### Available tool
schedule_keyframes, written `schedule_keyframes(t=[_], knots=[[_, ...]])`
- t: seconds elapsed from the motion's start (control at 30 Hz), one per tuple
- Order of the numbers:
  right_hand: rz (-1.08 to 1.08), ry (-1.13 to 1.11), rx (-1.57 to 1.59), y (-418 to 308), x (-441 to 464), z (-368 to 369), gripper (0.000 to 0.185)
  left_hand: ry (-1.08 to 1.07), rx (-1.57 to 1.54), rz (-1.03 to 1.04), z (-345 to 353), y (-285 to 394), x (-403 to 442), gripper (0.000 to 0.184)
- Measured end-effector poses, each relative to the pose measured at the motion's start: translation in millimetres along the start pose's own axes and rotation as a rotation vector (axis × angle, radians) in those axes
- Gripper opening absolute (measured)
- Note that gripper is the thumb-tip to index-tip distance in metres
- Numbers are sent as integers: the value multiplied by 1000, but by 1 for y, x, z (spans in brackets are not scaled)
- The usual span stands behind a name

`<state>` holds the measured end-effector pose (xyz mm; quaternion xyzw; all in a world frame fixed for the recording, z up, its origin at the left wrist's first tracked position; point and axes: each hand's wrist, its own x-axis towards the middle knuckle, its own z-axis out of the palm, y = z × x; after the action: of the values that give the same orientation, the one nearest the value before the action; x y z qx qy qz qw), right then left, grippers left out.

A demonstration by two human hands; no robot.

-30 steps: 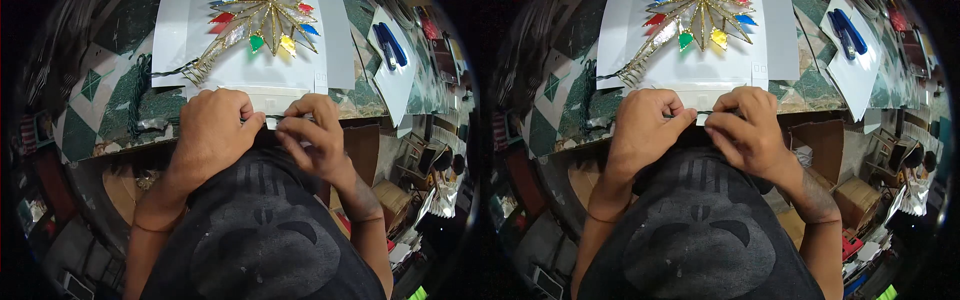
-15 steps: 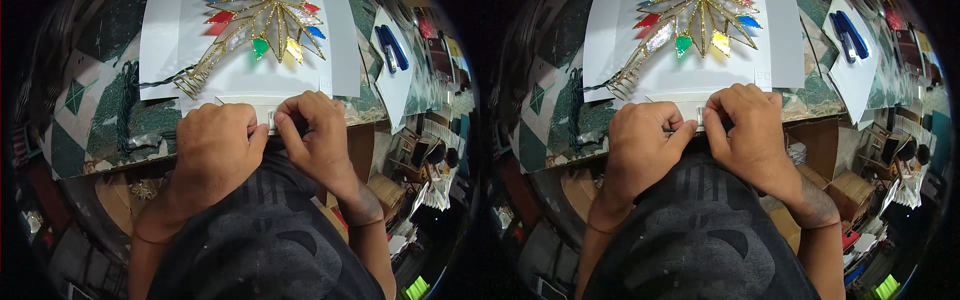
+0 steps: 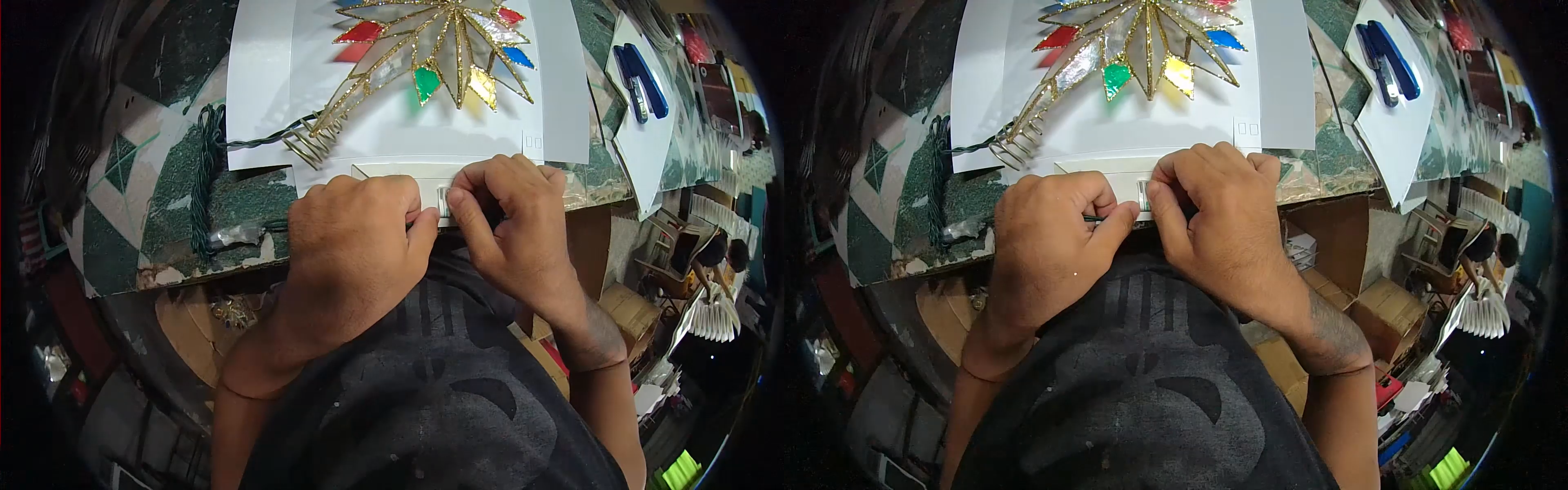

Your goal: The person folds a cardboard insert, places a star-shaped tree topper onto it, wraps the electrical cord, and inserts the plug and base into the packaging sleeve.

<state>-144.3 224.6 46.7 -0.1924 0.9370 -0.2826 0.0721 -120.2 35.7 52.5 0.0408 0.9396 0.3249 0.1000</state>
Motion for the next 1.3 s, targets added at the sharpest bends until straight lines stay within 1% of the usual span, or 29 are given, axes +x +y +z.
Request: schedule_keyframes(t=[0.17,0.3,0.33,0.47,0.5,0.63,0.7,0.73,0.8,0.87,0.9,0.97,1.03,1.07,1.13,1.17,1.2,1.23,1.27,1.3], knots=[[5,4,-6,1,0,4,4,-5,-5,-32,-1,2,0,26],[-12,145,-39,0,-8,16,6,-159,-5,-151,-8,10,0,17],[-19,167,-40,0,-9,13,6,-145,6,-135,-7,11,-3,17],[85,123,432,4,-13,-3,10,304,-40,303,24,-12,-24,11],[73,142,432,5,-11,-6,10,314,-30,320,26,-15,-25,11],[-319,-165,580,12,9,-23,11,589,-20,561,28,-21,-28,8],[-339,-150,645,9,21,-26,9,585,30,525,19,-23,-28,8],[-346,-108,620,10,28,-24,9,597,26,572,16,-21,-25,8],[-674,64,281,17,46,-17,9,624,51,433,10,-17,-21,7],[-615,-35,170,19,55,-9,10,604,33,331,16,-22,-22,5],[-613,-6,152,19,54,-11,10,610,33,365,17,-20,-23,5],[-614,-66,211,19,49,-14,15,655,180,327,19,-18,-22,5],[-672,248,326,22,35,-21,21,522,212,250,17,-16,-26,15],[-541,218,616,24,33,-41,17,532,215,269,13,-11,-26,15],[-391,536,630,73,24,-97,22,560,148,263,1,7,-23,27],[-465,697,633,113,32,-135,23,504,138,311,-15,22,-19,34],[-174,800,658,167,31,-161,21,444,130,356,-32,39,-14,41],[18,914,545,203,39,-196,19,449,135,358,-44,62,-1,41],[9,935,365,266,60,-209,22,208,74,535,-56,89,22,42],[52,863,177,311,72,-219,29,-38,12,704,-64,115,50,43]])
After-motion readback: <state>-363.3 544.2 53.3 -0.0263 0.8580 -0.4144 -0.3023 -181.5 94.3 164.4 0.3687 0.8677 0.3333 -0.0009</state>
